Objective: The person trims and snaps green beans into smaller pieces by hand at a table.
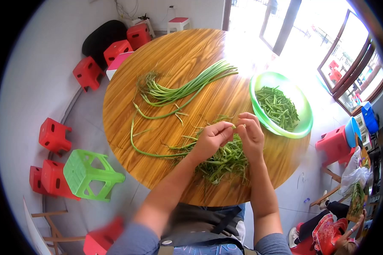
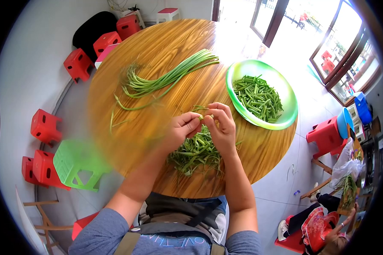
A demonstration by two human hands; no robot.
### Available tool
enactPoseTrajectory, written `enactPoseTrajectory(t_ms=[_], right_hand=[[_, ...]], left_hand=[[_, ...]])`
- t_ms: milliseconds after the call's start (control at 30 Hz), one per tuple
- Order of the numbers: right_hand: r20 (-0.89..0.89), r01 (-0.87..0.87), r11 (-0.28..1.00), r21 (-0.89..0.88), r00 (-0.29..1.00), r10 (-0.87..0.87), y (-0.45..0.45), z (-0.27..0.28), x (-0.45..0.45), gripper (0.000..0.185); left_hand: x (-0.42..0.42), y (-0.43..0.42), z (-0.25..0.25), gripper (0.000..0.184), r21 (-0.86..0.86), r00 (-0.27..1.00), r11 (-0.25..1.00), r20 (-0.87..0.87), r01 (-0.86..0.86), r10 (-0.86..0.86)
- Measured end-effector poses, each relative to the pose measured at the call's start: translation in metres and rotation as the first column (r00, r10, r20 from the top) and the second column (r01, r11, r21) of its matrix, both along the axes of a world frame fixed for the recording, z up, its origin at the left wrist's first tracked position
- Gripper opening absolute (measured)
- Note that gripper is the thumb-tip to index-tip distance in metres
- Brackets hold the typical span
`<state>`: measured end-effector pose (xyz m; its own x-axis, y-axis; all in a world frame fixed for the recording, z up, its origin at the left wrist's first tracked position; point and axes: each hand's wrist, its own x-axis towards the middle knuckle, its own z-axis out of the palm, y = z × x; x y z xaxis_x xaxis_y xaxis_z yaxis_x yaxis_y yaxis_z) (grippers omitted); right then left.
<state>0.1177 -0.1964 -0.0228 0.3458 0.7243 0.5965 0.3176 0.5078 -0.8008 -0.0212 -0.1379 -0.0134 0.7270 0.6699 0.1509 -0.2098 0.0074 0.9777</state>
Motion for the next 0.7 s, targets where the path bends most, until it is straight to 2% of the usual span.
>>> enactPoseTrajectory(t_ms=[33, 100, 200, 300, 367, 400, 433, 500, 533, 567, 600, 633, 700], right_hand=[[-0.071, -0.019, 0.999, -0.026, 0.997, 0.018, 0.000, 0.000, -0.001, 0.009], [-0.212, -0.066, 0.995, -0.077, 0.976, 0.049, -0.002, 0.000, -0.005, 0.012], [-0.248, -0.138, 0.929, -0.344, 0.967, 0.052, -0.010, 0.013, 0.000, 0.015], [-0.264, -0.243, 0.843, -0.480, 0.956, 0.125, -0.015, 0.018, 0.015, 0.018], [-0.181, -0.264, 0.762, -0.592, 0.964, 0.193, -0.017, 0.021, 0.017, 0.018], [-0.144, -0.266, 0.718, -0.643, 0.963, 0.228, -0.018, 0.022, 0.019, 0.018], [-0.126, -0.273, 0.727, -0.630, 0.960, 0.251, -0.018, 0.021, 0.022, 0.018], [-0.087, -0.285, 0.743, -0.606, 0.952, 0.294, -0.018, 0.016, 0.031, 0.018], [-0.113, -0.217, 0.845, -0.488, 0.976, 0.185, -0.017, 0.012, 0.035, 0.016], [-0.216, -0.078, 0.941, -0.329, 0.976, 0.005, -0.014, 0.010, 0.037, 0.014], [-0.342, 0.092, 0.980, -0.179, 0.928, -0.150, -0.009, 0.010, 0.039, 0.013], [-0.481, 0.281, 0.958, -0.050, 0.834, -0.270, -0.006, 0.012, 0.040, 0.012], [-0.302, 0.608, 0.791, 0.061, 0.767, -0.566, -0.001, 0.017, 0.040, 0.012]], left_hand=[[-0.002, 0.003, 0.002, 0.019, -0.155, 0.995, 0.983, 0.011, 0.104, -0.103], [0.000, 0.003, -0.002, 0.022, -0.214, 0.993, 0.969, 0.047, 0.120, -0.112], [0.003, 0.003, -0.005, 0.019, -0.264, 0.994, 0.960, 0.079, 0.096, -0.078], [0.007, 0.004, -0.014, 0.017, -0.280, 0.992, 0.960, 0.129, 0.026, 0.011], [0.009, 0.009, -0.022, 0.017, -0.307, 0.972, 0.951, 0.213, -0.033, 0.102], [0.010, 0.015, -0.026, 0.018, -0.221, 0.960, 0.970, 0.236, -0.098, 0.151], [0.009, 0.022, -0.029, 0.019, -0.133, 0.945, 0.978, 0.263, -0.162, 0.193], [0.006, 0.027, -0.029, 0.022, -0.103, 0.945, 0.980, 0.262, -0.172, 0.194], [0.001, 0.020, -0.012, 0.024, -0.162, 0.960, 0.979, 0.232, -0.120, 0.156], [0.000, 0.014, -0.009, 0.026, -0.179, 0.967, 0.979, 0.212, -0.100, 0.138], [0.000, 0.008, -0.006, 0.029, -0.197, 0.974, 0.977, 0.192, -0.081, 0.120], [0.001, 0.009, -0.008, 0.029, -0.216, 0.987, 0.975, 0.136, -0.056, 0.087], [0.004, 0.010, -0.012, 0.029, -0.259, 1.000, 0.966, 0.023, -0.005, 0.011]])
